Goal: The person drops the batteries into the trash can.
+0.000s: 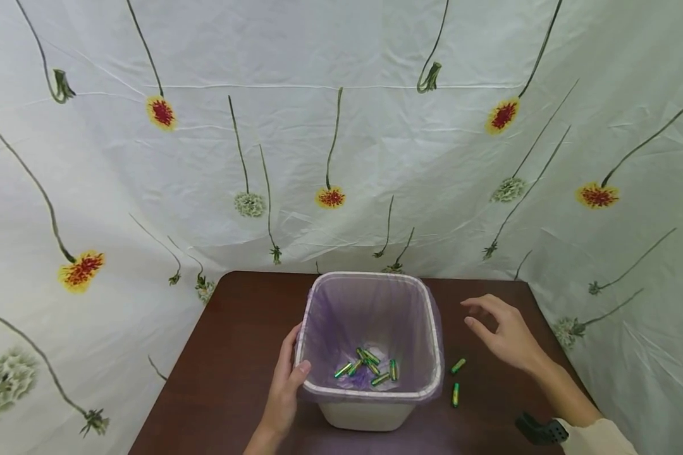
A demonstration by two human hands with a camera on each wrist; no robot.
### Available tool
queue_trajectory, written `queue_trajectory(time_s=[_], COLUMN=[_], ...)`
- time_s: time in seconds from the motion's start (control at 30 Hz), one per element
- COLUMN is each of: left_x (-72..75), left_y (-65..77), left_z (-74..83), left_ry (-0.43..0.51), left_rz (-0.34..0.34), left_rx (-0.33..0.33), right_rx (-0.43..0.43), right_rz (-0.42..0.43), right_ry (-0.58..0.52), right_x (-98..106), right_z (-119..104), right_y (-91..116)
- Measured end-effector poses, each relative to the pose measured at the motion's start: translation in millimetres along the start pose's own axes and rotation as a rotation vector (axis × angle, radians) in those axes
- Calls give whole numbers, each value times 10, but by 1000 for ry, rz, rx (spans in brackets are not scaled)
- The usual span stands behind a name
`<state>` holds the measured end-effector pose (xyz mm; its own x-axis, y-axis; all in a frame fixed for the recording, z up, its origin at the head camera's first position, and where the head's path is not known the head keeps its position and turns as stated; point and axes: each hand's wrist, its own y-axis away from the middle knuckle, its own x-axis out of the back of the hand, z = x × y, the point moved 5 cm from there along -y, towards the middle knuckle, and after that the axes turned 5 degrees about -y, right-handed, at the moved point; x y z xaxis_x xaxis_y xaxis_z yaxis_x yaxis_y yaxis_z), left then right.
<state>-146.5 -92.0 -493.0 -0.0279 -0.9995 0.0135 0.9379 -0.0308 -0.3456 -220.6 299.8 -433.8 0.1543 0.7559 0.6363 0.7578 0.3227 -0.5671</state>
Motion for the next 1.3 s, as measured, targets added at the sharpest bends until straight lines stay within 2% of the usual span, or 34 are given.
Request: queue_trajectory(time_s=[0.27, 0.43, 0.83, 1.1, 1.3], left_x=[-4, -13, 3, -9, 0], left_y=[6, 3, 7, -7, -8], left_z=[-18, -23, -22, -10, -23], left_ry=[9, 18, 13, 8, -2], left_rz=[-14, -28, -8, -10, 12], left_rx=[22, 25, 16, 0, 11], right_rx=[-104, -167, -261, -358, -390], right_rz=[33, 47, 73, 95, 130], right_ry=[-27, -26, -159, -150, -122], right_x=[-29, -125, -541, -876, -1132], right_z=[261, 457, 692, 785, 856], right_y=[283, 492, 883, 1202, 1387])
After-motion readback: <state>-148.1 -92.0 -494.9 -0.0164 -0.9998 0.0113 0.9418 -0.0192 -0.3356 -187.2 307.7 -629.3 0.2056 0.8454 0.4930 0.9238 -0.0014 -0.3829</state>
